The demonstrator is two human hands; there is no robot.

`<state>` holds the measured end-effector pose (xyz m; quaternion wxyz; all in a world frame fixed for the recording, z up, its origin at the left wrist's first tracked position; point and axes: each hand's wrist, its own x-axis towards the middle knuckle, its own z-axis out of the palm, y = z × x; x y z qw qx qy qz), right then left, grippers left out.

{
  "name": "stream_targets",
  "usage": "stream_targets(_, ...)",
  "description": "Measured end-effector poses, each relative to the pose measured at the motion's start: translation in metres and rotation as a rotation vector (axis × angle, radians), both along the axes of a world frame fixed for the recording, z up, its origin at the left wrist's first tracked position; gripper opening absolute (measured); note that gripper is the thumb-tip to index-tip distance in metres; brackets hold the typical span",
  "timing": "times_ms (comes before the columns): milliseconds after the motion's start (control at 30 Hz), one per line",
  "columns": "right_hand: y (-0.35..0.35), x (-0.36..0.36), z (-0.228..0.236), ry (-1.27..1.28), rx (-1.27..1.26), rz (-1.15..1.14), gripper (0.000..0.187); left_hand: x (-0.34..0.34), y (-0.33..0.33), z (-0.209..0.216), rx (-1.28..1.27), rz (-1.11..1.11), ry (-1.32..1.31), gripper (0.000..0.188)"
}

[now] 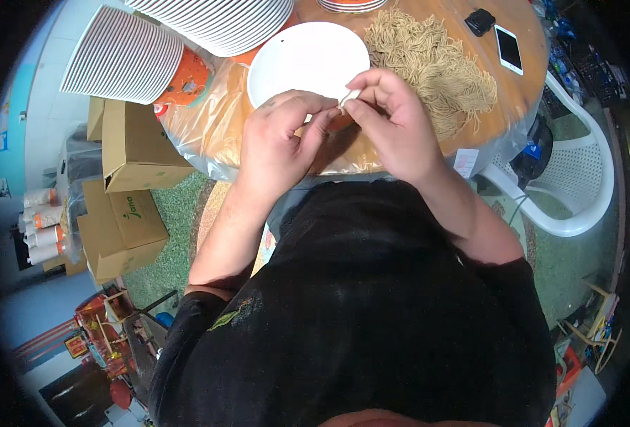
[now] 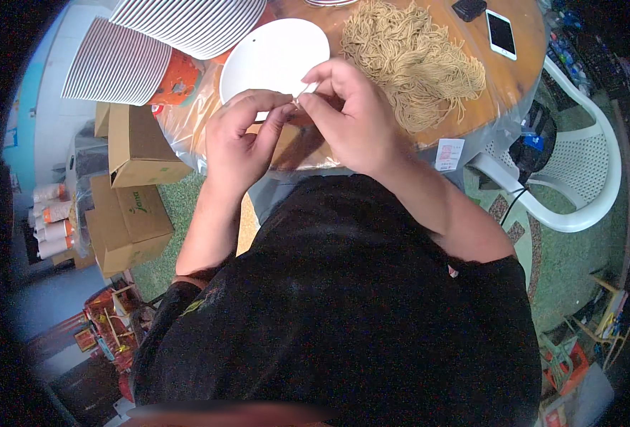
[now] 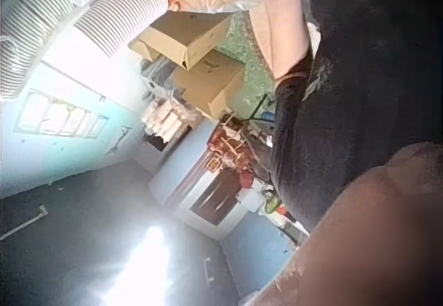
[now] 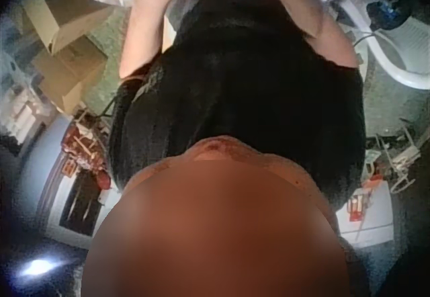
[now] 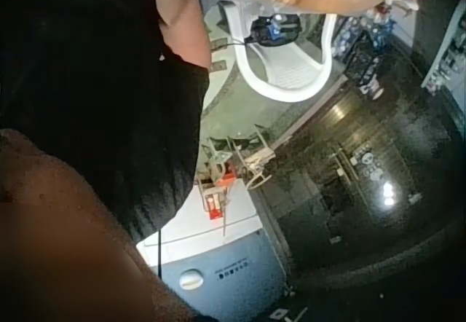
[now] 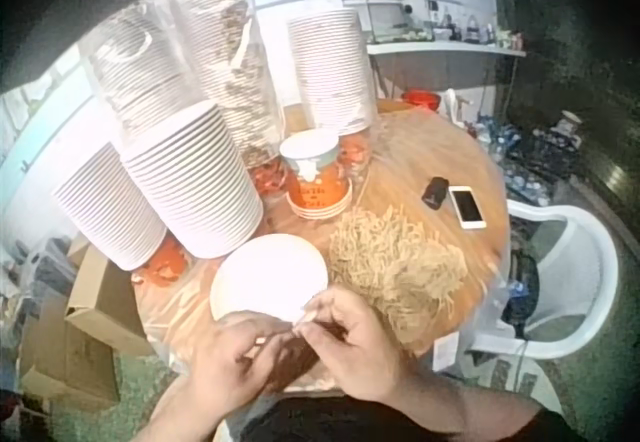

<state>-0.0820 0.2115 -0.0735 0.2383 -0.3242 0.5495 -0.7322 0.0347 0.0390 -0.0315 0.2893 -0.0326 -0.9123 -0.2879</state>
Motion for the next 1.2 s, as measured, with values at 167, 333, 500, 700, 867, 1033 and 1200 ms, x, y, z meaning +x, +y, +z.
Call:
stream_targets(167,0.009,-0.016,0.018,0.348,0.358,-0.095,0.021,0.002,-0.002,0.001,-0.015,-0.001,-0.024,0.009)
stream_targets(333,0.011,-0.024,0.036,0.446,0.393,-0.105,0.013,0.004,-0.003,0.003,-0.001,-0.019,-0.005,0.009)
stream_targets(500,0.006,-0.027,0.032,0.760,0.356,-0.329,0.009,0.014,0.000,0.003,-0.006,-0.071,-0.058,0.009)
stream_targets(700,0.000,-0.025,0.022,1.017,0.279,-0.440,0.009,0.014,-0.006,0.006,-0.051,-0.143,-0.153,0.007)
stream_targets(867,-0.001,-0.031,0.017,1.010,0.162,-0.416,0.003,0.010,-0.011,0.024,-0.045,-0.220,-0.248,0.012)
stream_targets(1033,0.001,-0.032,0.023,0.973,0.106,-0.298,0.007,-0.006,-0.003,0.026,0.333,-0.057,-0.338,0.034)
stream_targets(1200,-0.001,-0.029,0.018,0.858,0.035,-0.325,0.013,-0.024,-0.002,0.020,0.601,-0.021,-0.376,0.018)
